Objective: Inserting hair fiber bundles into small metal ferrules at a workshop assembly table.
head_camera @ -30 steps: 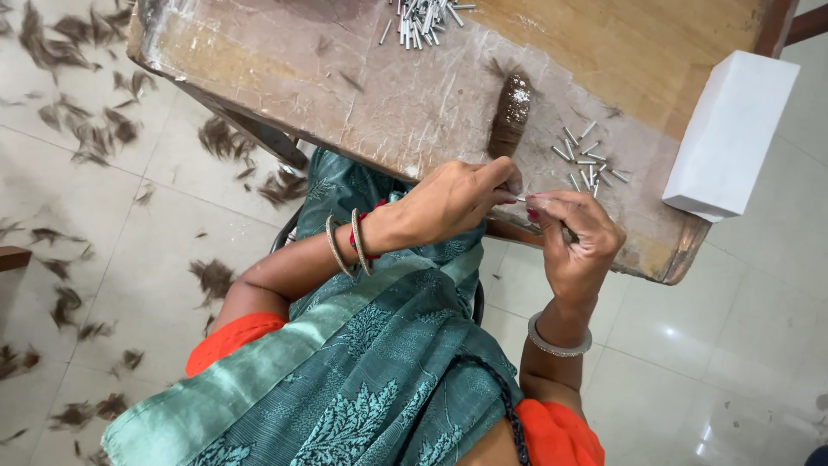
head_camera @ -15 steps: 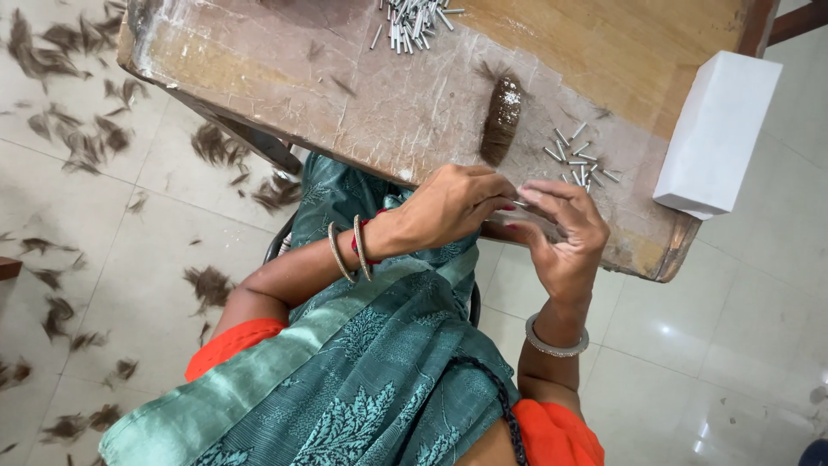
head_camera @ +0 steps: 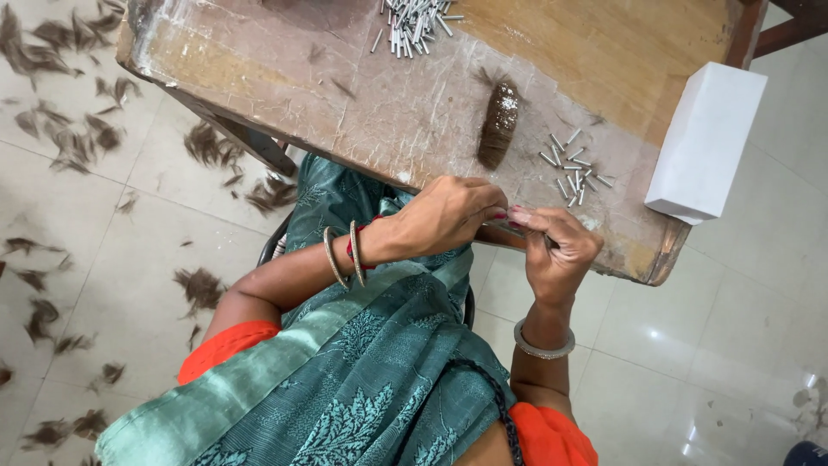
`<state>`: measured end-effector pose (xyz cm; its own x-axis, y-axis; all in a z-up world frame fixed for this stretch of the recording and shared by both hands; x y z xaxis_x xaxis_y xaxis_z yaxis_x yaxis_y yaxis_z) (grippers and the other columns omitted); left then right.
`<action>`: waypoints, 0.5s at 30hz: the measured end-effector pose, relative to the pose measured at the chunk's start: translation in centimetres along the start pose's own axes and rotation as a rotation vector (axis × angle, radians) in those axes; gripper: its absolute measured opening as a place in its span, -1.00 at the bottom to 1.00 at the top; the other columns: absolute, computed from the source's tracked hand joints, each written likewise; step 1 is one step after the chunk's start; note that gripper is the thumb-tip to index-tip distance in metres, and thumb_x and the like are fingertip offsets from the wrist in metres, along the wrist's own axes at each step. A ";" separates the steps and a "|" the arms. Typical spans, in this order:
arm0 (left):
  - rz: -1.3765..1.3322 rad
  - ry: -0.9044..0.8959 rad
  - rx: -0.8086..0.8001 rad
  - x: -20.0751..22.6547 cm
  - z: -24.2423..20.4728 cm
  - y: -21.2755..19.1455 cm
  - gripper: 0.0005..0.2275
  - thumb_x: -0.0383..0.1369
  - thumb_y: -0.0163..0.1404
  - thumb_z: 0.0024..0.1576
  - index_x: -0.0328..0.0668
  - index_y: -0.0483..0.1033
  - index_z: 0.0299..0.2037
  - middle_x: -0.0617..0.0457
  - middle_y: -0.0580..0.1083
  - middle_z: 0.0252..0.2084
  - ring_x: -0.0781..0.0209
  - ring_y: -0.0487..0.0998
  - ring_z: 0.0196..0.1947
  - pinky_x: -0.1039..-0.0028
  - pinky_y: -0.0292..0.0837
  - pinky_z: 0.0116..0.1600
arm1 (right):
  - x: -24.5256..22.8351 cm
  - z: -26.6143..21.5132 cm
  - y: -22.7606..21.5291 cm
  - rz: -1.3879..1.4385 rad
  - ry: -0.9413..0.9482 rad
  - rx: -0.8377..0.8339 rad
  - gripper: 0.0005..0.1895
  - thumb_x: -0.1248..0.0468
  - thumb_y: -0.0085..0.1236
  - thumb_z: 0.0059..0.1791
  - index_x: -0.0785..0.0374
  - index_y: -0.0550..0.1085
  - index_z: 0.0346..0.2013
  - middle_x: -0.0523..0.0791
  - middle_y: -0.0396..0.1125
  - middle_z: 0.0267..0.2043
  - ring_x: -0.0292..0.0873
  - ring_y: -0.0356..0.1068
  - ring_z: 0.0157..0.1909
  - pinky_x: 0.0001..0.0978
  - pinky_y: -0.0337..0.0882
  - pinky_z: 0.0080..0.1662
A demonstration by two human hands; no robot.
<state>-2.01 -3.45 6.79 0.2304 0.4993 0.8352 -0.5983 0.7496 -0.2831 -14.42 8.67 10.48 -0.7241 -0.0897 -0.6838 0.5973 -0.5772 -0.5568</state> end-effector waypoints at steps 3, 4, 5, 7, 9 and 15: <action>-0.023 0.013 -0.008 0.3 -0.1 0.0 -0.88 -0.57 0.00 0.09 -0.36 0.53 -0.20 -0.21 0.53 -0.28 -0.27 0.58 -0.22 0.12 0.50 -0.14 | -0.4 0.0 0.2 0.018 -0.007 0.000 -0.82 0.62 0.22 -0.02 0.34 0.60 -0.23 -0.04 0.50 -0.21 -0.23 0.52 -0.18 -0.49 0.51 -0.13; -0.036 0.020 -0.010 0.5 -0.1 -0.1 -0.89 -0.58 0.00 0.09 -0.37 0.52 -0.20 -0.21 0.53 -0.29 -0.28 0.58 -0.22 0.12 0.49 -0.15 | -0.3 0.0 0.1 0.046 0.014 0.016 -0.84 0.61 0.25 -0.01 0.35 0.59 -0.22 -0.06 0.48 -0.22 -0.25 0.50 -0.18 -0.50 0.50 -0.13; -0.037 0.019 -0.009 0.4 -0.2 0.1 -0.89 -0.58 0.00 0.09 -0.37 0.52 -0.20 -0.21 0.53 -0.29 -0.28 0.58 -0.22 0.12 0.49 -0.15 | 0.3 -0.5 0.1 0.045 0.014 0.015 -0.84 0.61 0.25 -0.01 0.35 0.59 -0.22 -0.06 0.48 -0.22 -0.25 0.50 -0.18 -0.50 0.50 -0.13; -0.064 0.000 -0.032 0.1 -0.3 0.8 -0.90 -0.58 0.01 0.08 -0.39 0.51 -0.21 -0.23 0.52 -0.31 -0.29 0.57 -0.24 0.11 0.48 -0.16 | 1.8 -1.8 -0.3 0.039 0.084 0.075 -0.83 0.61 0.22 -0.01 0.33 0.61 -0.24 -0.11 0.47 -0.27 -0.30 0.45 -0.27 -0.53 0.43 -0.22; -0.081 -0.026 -0.043 -0.4 -0.3 1.4 -0.89 -0.58 0.00 0.08 -0.40 0.51 -0.21 -0.23 0.53 -0.32 -0.27 0.58 -0.25 0.13 0.50 -0.16 | 2.0 -2.2 -0.1 0.052 0.073 0.083 -0.86 0.58 0.25 0.01 0.32 0.61 -0.24 -0.12 0.46 -0.28 -0.31 0.45 -0.26 -0.54 0.43 -0.20; -0.128 -0.058 -0.030 -1.8 -0.4 2.5 -0.87 -0.52 0.00 0.17 -0.38 0.52 -0.12 -0.22 0.56 -0.25 -0.15 0.64 -0.24 0.22 0.56 -0.16 | 3.7 -2.8 -1.1 -0.004 0.080 0.108 -0.93 0.48 0.32 0.04 0.33 0.60 -0.20 -0.12 0.46 -0.24 -0.32 0.43 -0.27 -0.56 0.41 -0.23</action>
<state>-3.62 -2.32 4.38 0.2581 0.3733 0.8911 -0.5435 0.8187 -0.1856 -16.80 11.23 7.28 -0.6940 -0.0250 -0.7195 0.5507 -0.6621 -0.5082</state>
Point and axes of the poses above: each hand's wrist, its own z-axis towards the middle knuckle, its own y-axis out of the palm, x = y × z, the point moved 6 cm from there along z, towards the middle knuckle
